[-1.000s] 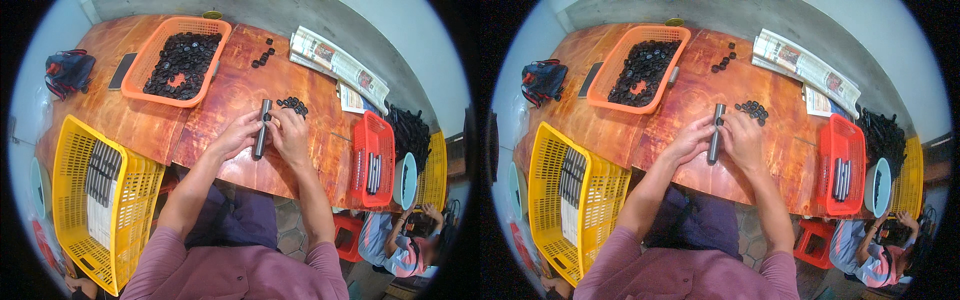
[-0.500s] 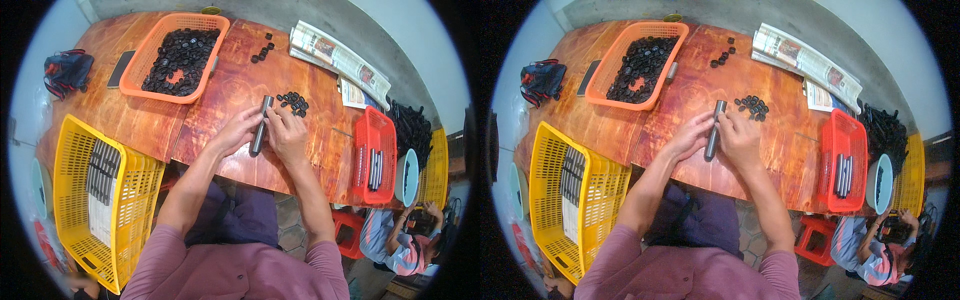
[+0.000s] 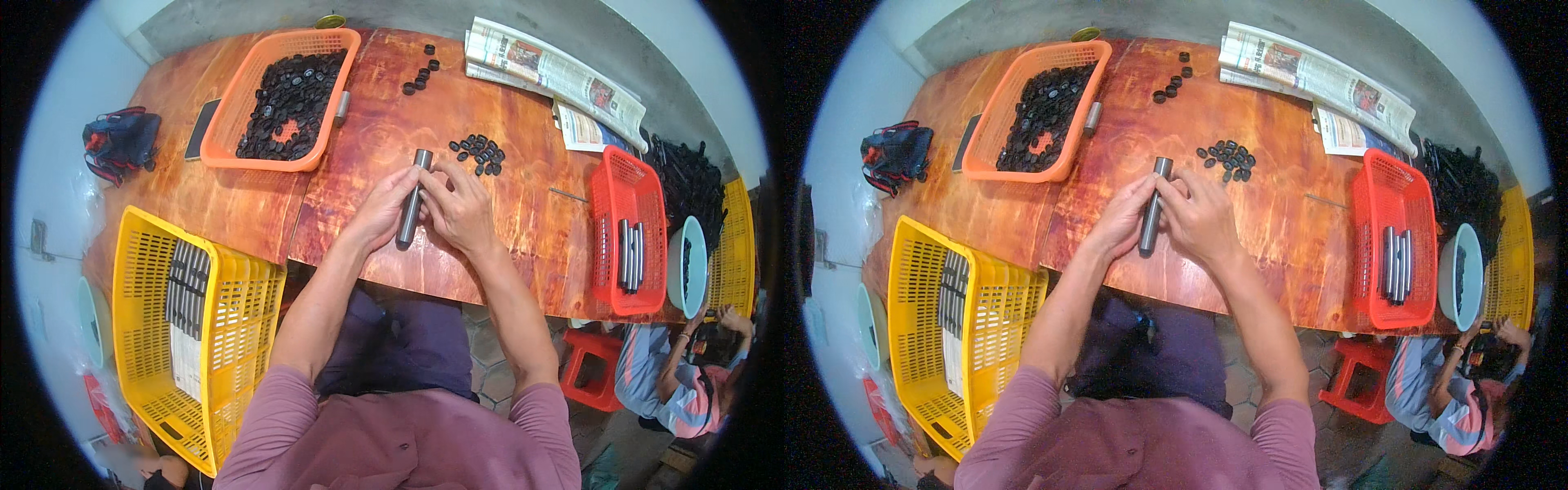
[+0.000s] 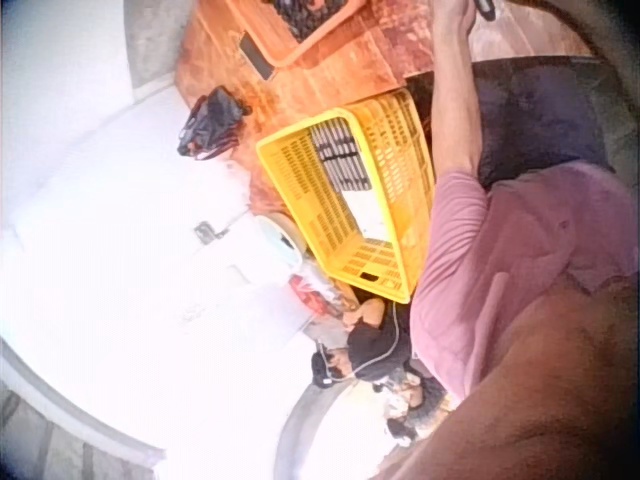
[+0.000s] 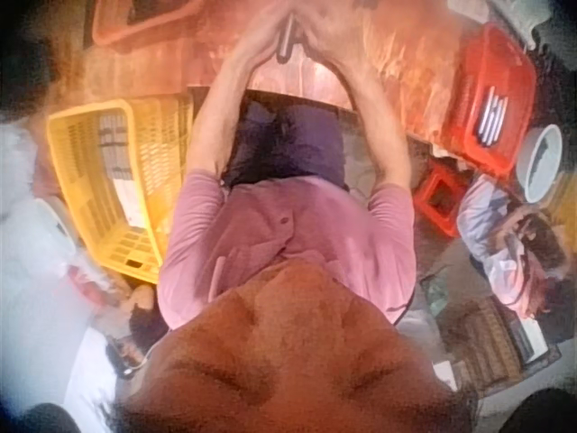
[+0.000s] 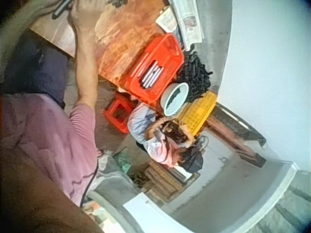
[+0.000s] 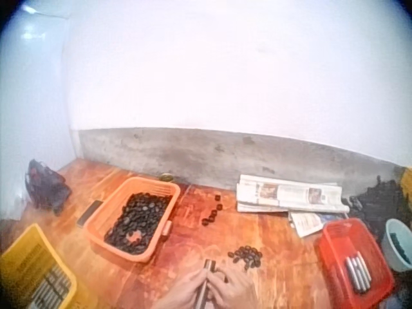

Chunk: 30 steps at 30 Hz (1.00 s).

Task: The person repeatedly picks small black caps from a table and inserts them into cylindrical metal rods, then places the assembled units into a yellow basket. The person also picks up and repositions the metal rods and occasionally moves the basket.

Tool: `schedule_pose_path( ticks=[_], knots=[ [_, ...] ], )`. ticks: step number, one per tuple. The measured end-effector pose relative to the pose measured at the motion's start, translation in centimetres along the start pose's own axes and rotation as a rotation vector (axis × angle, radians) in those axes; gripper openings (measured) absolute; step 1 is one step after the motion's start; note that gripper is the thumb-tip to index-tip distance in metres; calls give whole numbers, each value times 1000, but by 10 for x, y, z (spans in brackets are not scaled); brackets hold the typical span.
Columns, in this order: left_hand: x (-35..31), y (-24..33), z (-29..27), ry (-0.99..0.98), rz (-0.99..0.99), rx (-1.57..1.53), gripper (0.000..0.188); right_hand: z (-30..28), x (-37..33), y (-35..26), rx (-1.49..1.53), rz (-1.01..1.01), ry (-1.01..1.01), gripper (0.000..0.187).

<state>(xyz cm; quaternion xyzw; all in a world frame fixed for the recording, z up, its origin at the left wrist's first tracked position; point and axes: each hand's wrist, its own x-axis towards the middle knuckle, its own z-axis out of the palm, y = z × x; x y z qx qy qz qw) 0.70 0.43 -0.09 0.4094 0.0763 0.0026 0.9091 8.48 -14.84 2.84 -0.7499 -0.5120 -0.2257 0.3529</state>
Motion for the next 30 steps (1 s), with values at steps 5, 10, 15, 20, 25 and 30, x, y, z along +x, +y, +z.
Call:
schedule_pose_path(
  ticks=[5, 10, 15, 20, 25, 30],
  knots=[
    [-1, 2, 0, 1, -29, 14, 34, 3, -8, 3, 186, 141, 15, 35],
    [-4, 5, 8, 90, -87, -81, 35, 2, -18, 12, 465, 557, 122, 33],
    [-2, 5, 0, 70, -183, -164, 36, 7, -17, 17, 576, 707, 165, 31],
    [-5, 9, 12, 137, -173, -16, 33, 5, -18, 15, 553, 688, 63, 29],
    [-7, 1, 19, 82, -88, 185, 29, 11, -22, 17, 655, 680, 89, 28],
    [-6, -2, 27, 14, -108, 413, 28, 9, -24, 23, 940, 860, -5, 27]
  ],
)
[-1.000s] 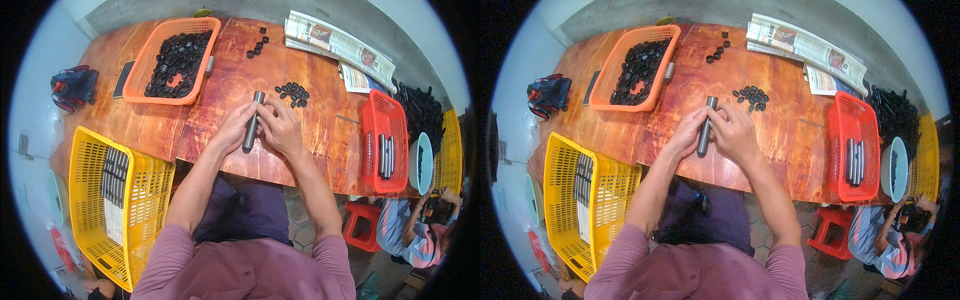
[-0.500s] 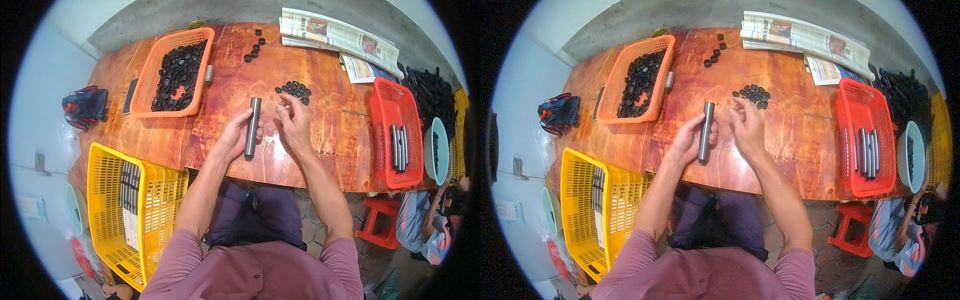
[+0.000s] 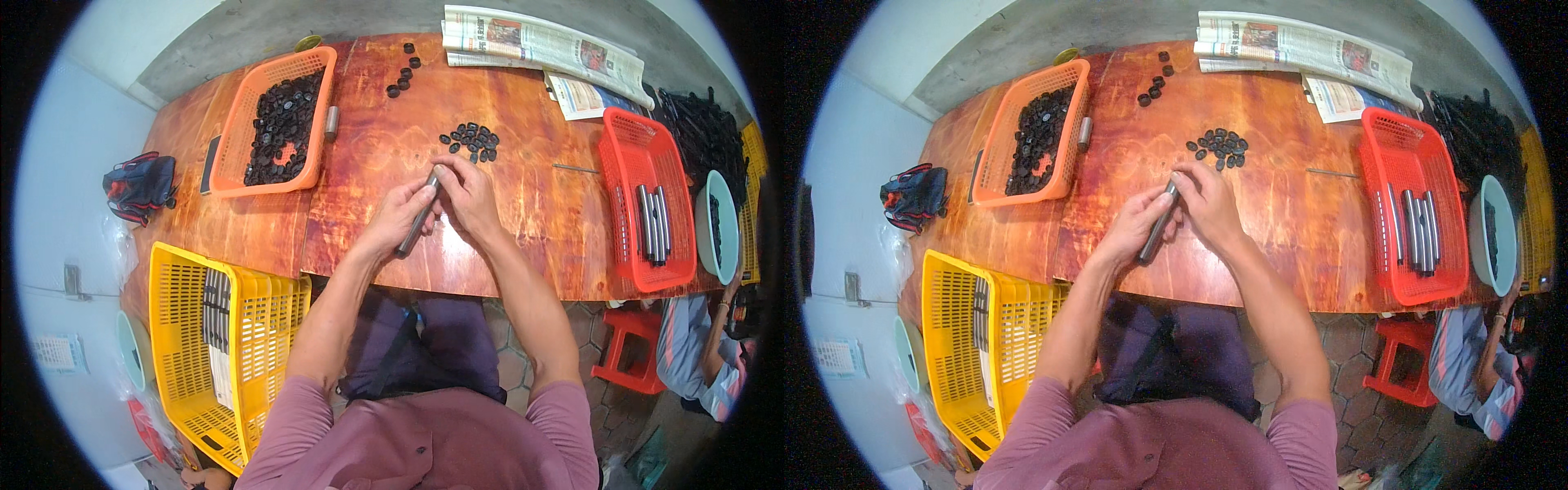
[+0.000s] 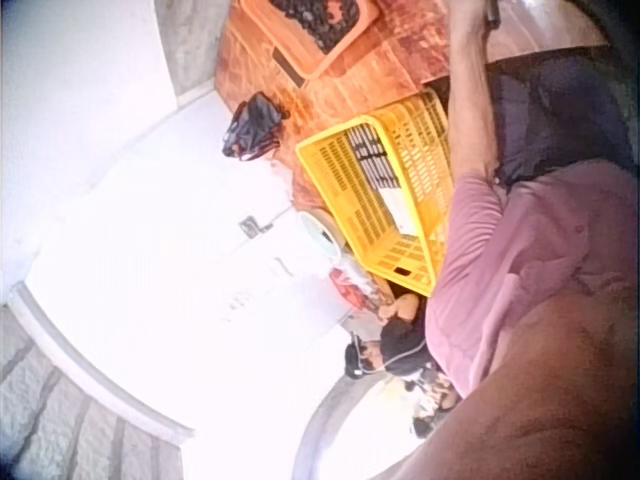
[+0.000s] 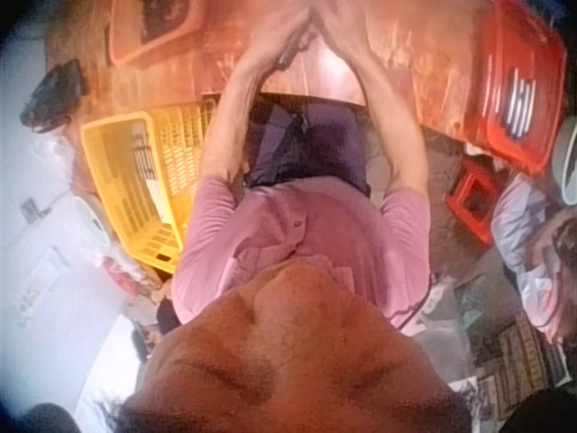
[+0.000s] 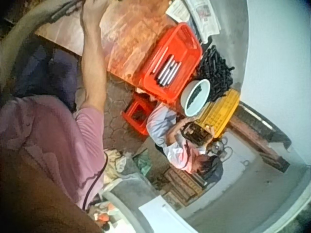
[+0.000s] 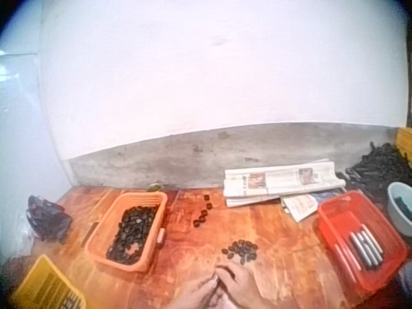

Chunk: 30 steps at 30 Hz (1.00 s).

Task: The person repeatedly picks small black caps from a table and inserts them into cylindrical metal rods, then places the assembled units into a yellow basket. The person also picks up and repositions the metal rods and occasionally moves the basket.

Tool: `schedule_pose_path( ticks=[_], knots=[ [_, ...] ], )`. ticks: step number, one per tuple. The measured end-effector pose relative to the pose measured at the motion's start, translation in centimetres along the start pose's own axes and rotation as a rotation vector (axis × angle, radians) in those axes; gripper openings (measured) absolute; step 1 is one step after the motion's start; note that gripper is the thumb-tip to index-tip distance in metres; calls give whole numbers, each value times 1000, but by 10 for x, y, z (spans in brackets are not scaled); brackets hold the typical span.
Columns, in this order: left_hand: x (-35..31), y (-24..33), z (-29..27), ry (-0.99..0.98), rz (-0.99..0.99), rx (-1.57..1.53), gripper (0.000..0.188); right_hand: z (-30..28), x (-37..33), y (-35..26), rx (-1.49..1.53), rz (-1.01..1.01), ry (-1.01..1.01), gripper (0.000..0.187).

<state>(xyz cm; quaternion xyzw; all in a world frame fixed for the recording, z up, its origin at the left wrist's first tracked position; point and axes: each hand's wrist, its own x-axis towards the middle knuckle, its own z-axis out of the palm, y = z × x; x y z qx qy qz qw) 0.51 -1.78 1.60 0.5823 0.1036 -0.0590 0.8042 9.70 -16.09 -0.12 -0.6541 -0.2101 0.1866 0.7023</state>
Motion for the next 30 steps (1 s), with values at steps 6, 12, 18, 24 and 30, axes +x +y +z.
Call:
schedule_pose_path(
  ticks=[6, 12, 18, 24, 30],
  knots=[
    [-6, 7, 3, -6, -20, 87, 35, 1, -4, -8, 451, 116, -9, 27],
    [-17, 10, 2, 58, -66, 132, 35, 0, 0, -4, 417, -5, 0, 34],
    [-18, 3, -3, 98, 62, 378, 34, 1, -2, -5, 461, 4, -40, 34],
    [-25, 18, 1, 201, 301, 910, 28, 1, 2, -2, 198, -132, 33, 25],
    [-25, 8, -3, 265, 445, 1195, 32, -7, 4, 0, -96, -147, 32, 23]
  ],
)
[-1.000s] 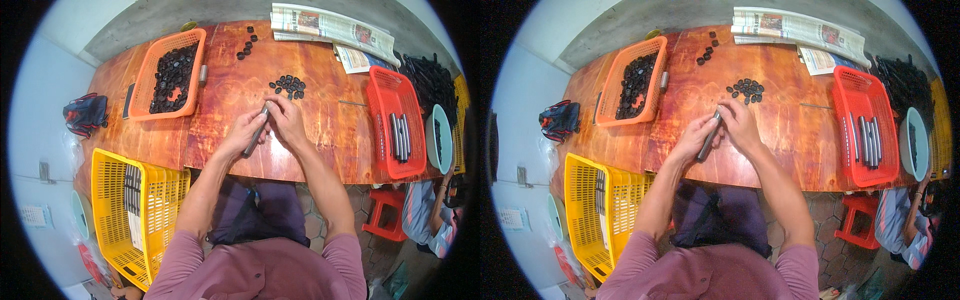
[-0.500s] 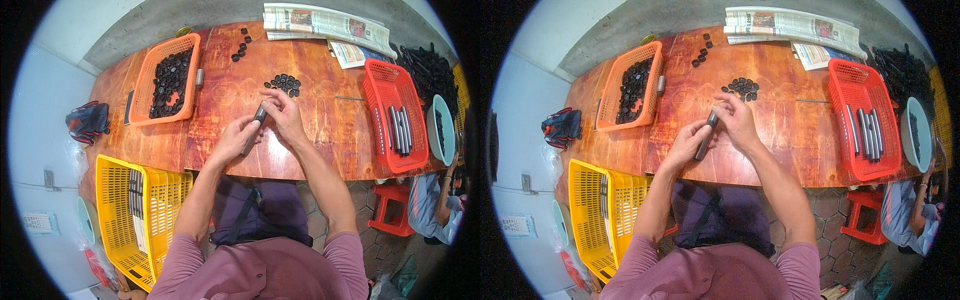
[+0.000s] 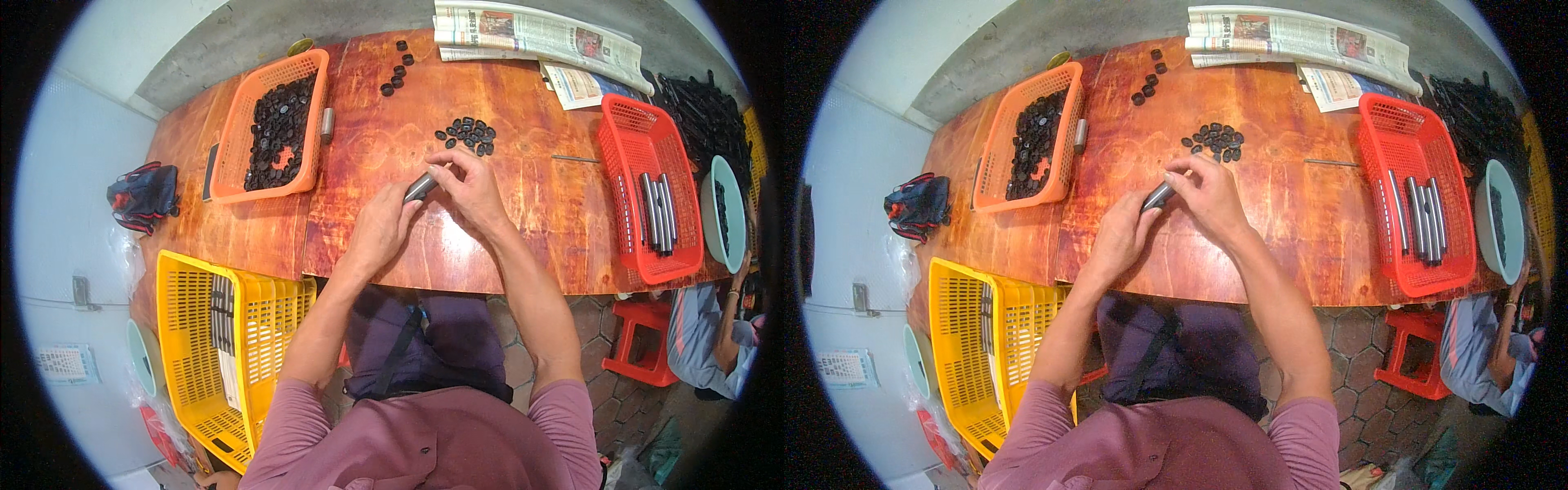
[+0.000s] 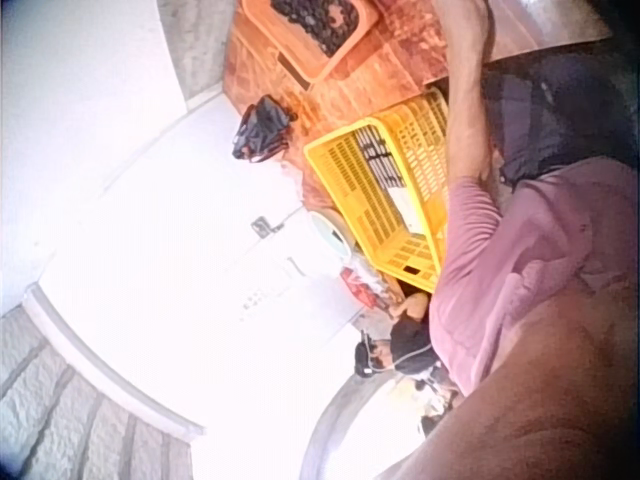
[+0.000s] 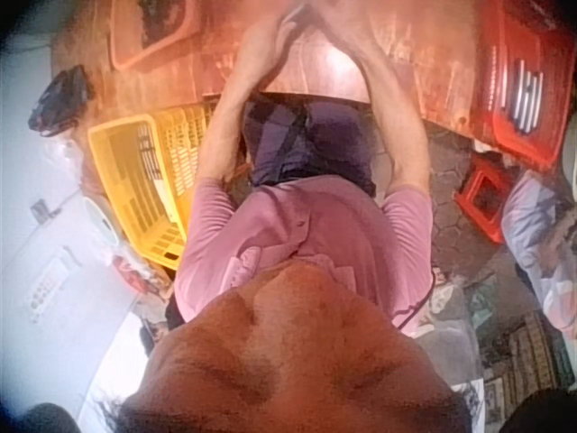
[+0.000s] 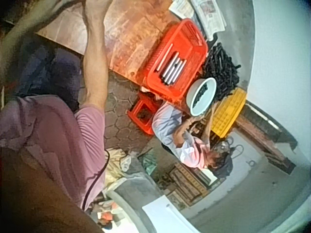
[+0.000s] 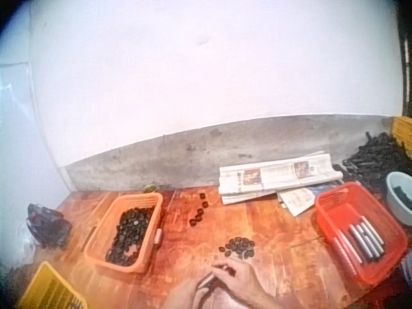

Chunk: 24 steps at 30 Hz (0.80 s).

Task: The person repeatedly picks small black caps from a table and inserts them into cylindrical metal rods, then places the assembled units into a yellow basket. The person also picks up and repositions the metal rods and occasionally moves the basket.

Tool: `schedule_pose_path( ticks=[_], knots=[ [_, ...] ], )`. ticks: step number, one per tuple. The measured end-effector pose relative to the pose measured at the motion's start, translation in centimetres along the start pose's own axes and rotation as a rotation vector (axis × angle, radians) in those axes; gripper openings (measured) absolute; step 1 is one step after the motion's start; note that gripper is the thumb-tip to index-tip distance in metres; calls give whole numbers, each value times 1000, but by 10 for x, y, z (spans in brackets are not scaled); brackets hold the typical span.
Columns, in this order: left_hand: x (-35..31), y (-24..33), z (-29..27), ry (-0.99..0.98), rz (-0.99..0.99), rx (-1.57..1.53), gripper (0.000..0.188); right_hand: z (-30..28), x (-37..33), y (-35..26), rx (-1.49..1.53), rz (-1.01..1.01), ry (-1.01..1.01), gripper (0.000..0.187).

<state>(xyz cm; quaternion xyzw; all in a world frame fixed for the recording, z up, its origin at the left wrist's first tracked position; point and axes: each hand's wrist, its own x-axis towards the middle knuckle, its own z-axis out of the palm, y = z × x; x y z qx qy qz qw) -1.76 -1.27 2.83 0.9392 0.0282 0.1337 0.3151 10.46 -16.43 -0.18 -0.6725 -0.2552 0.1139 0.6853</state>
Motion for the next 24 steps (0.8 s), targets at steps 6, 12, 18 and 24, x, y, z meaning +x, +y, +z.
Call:
schedule_pose_path(
  ticks=[6, 12, 18, 24],
  knots=[
    [0, -6, 8, 89, 134, 196, 33, -4, 0, -7, -229, 17, -48, 24],
    [-4, -12, 17, 143, 225, 293, 37, -17, 2, -5, -272, 46, -188, 22],
    [-5, -7, 16, 177, 226, 173, 36, -23, 3, -30, -426, 86, -287, 24],
    [1, 0, 29, 218, 226, 223, 36, -38, -6, -30, -636, -92, -246, 19]
  ],
)
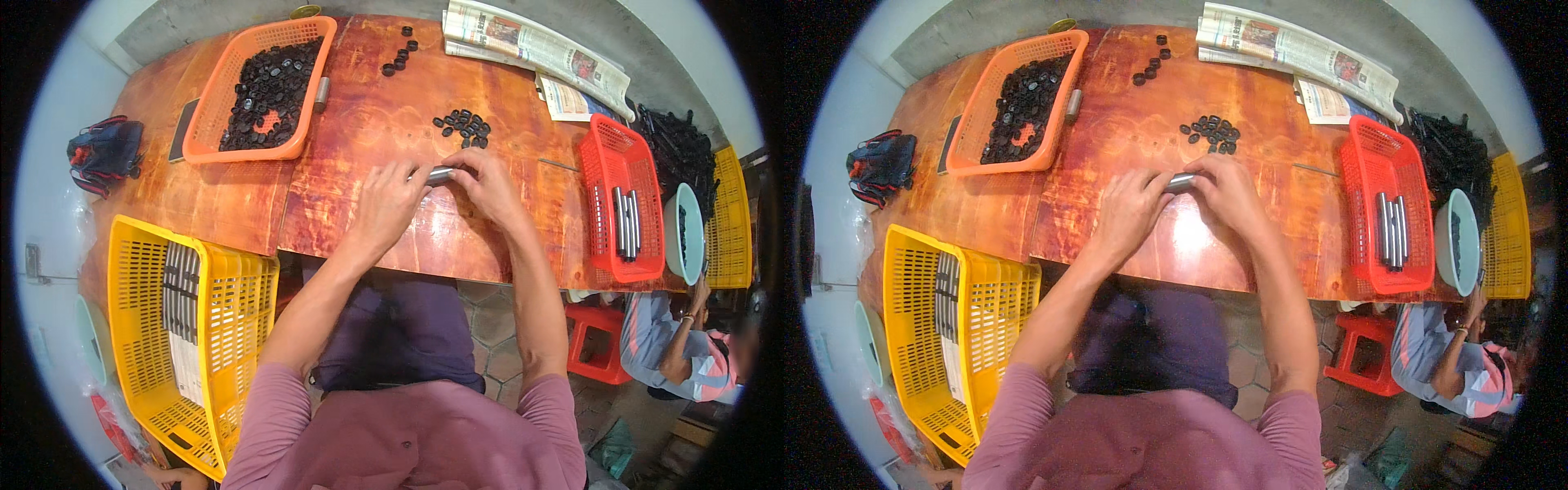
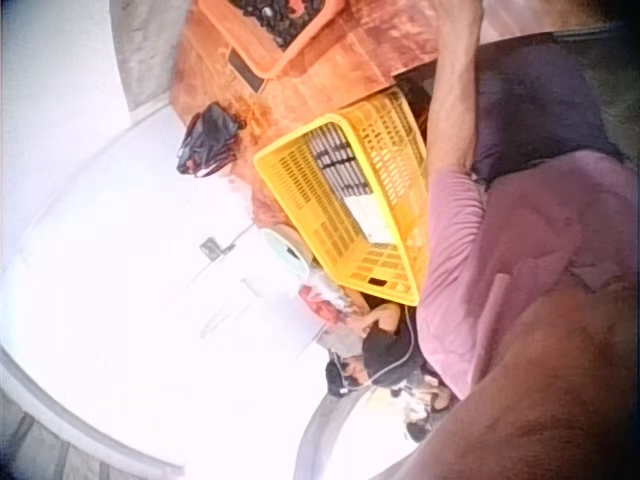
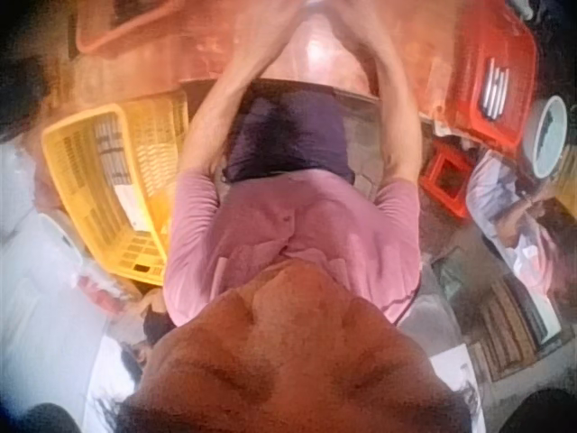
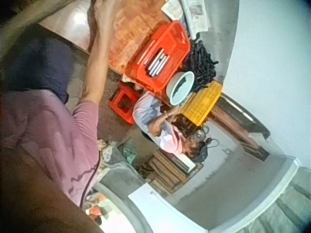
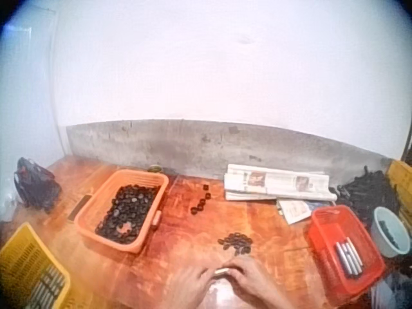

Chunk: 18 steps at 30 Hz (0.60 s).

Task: The person repeatedly picks small black caps from a table and inserts them into cylindrical metal rods, then places the assembled units into a yellow basket. The person also picks up and repositions the metal rods and occasionally moves the basket.

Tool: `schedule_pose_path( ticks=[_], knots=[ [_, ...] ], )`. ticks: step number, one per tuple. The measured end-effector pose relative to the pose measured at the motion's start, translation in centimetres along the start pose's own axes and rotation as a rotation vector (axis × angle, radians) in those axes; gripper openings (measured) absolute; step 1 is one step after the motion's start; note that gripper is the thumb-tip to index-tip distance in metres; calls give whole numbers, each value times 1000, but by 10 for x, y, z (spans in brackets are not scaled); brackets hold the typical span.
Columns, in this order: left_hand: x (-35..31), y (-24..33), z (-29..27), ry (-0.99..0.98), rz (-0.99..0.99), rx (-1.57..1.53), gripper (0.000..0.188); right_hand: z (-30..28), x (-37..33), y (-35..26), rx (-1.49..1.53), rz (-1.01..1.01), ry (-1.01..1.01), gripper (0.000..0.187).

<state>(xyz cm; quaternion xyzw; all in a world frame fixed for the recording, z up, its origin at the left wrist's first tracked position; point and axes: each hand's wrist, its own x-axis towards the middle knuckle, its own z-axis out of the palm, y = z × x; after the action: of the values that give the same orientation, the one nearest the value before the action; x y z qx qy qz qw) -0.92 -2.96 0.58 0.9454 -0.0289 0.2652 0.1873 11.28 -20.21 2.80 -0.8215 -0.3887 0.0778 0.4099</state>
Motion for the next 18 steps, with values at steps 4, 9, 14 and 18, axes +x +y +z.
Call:
schedule_pose_path(
  ticks=[4, 9, 14, 18],
  knots=[
    [-4, -1, -3, 0, -9, -12, 35, 1, -11, -2, 54, -34, 23, 19],
    [-5, -3, -4, -25, -6, -21, 35, 8, -20, 6, 66, -79, 85, 19],
    [-5, -4, -10, -81, 17, -21, 38, 13, -24, 0, 124, -93, 150, 16],
    [-3, -2, -14, -140, 11, 9, 40, 14, -25, 0, 120, -104, 155, 16]
  ],
)
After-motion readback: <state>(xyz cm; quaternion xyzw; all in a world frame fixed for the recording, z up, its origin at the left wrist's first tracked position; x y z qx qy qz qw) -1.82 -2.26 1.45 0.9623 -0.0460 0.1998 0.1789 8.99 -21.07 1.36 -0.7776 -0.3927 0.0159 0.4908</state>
